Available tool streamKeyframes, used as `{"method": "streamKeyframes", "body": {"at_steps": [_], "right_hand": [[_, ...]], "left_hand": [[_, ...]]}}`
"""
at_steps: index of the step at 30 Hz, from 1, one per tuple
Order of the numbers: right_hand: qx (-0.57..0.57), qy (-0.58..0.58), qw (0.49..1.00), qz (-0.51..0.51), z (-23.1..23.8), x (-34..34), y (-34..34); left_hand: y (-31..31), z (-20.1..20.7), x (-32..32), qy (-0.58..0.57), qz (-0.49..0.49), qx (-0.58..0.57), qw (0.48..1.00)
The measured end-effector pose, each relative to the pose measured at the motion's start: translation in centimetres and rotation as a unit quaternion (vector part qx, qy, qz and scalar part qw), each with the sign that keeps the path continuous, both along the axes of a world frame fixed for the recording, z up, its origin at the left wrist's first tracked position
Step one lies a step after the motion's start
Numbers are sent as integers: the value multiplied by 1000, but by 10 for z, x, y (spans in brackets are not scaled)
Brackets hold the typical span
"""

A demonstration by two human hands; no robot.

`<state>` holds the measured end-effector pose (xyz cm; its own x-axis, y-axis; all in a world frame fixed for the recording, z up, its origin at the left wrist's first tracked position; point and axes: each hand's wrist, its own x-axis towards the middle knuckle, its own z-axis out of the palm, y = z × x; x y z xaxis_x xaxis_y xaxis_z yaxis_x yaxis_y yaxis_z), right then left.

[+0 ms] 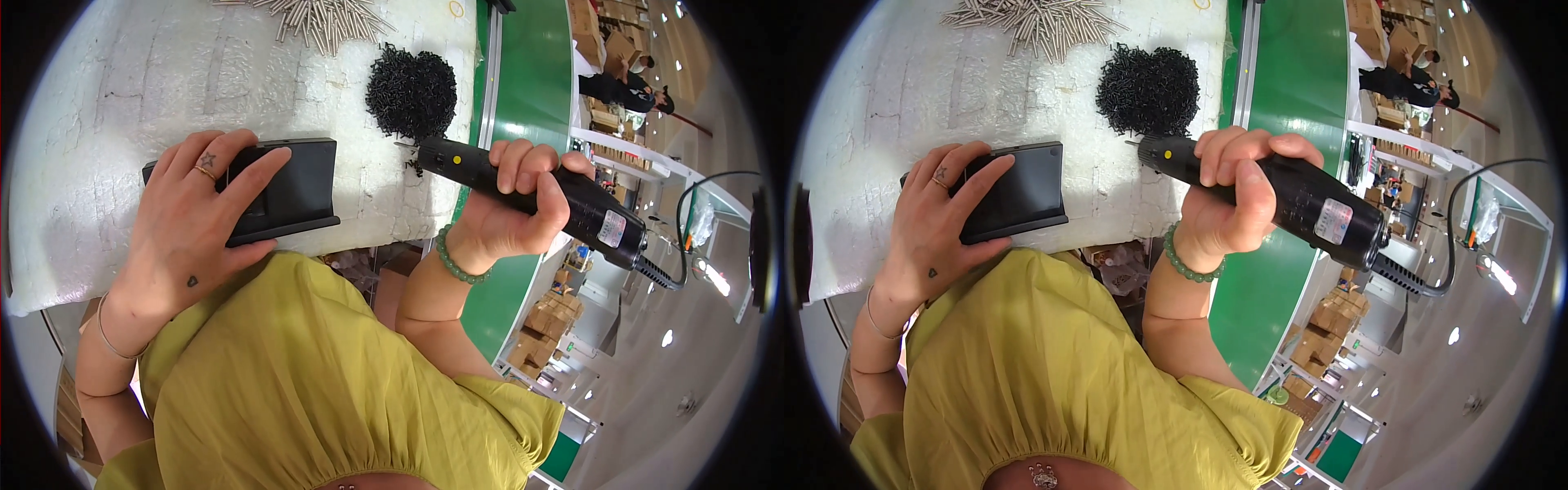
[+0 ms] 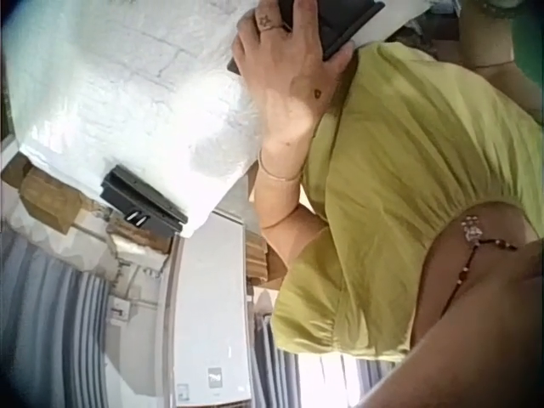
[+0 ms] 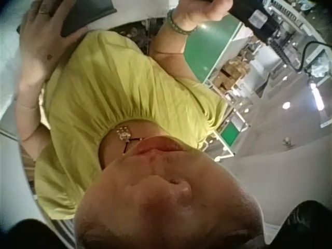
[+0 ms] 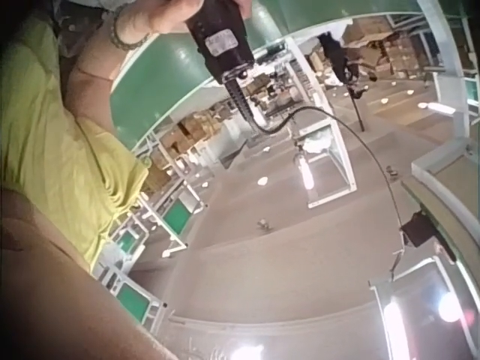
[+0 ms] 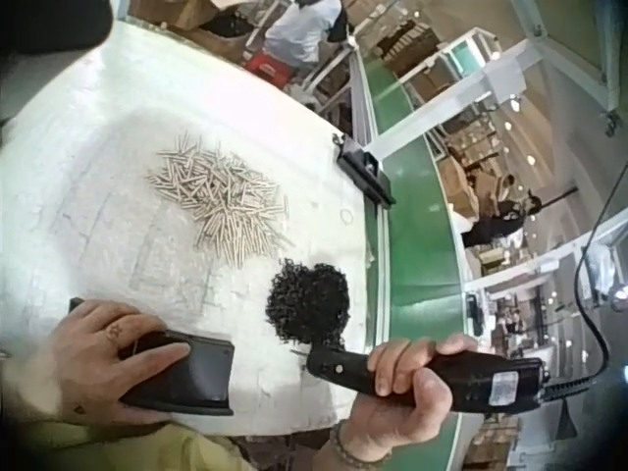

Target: Use an electric screwdriver to drive screws into black plastic housing components.

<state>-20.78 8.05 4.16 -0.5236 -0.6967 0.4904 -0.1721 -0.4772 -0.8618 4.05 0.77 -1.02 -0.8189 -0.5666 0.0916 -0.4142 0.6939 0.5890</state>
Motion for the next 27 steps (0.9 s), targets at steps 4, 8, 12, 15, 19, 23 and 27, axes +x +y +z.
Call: {"method": "streamKeyframes", "body": {"at_steps": [4,8,12,15,19,23,27], "right_hand": [[-24,-40,999,-6,-12,-6,-5],[-36,-46,998,-19,-5,-8,-2],[-58,-64,995,53,7,-14,5],[-78,-68,989,102,13,-21,6],[-91,-67,988,110,20,-25,6],[-79,-59,989,109,27,-25,4],[-111,-79,985,103,24,-31,0]], "left_hand": [[-3,1,-7,20,-1,9,1000],[-15,3,-11,65,-2,-27,998],[-37,1,-35,130,-31,-24,991],[-53,-17,-84,242,-129,-54,960],[-61,-30,-131,290,-187,-92,934],[-62,-31,-140,288,-181,-103,935],[-64,-37,-143,290,-150,-114,938]]}}
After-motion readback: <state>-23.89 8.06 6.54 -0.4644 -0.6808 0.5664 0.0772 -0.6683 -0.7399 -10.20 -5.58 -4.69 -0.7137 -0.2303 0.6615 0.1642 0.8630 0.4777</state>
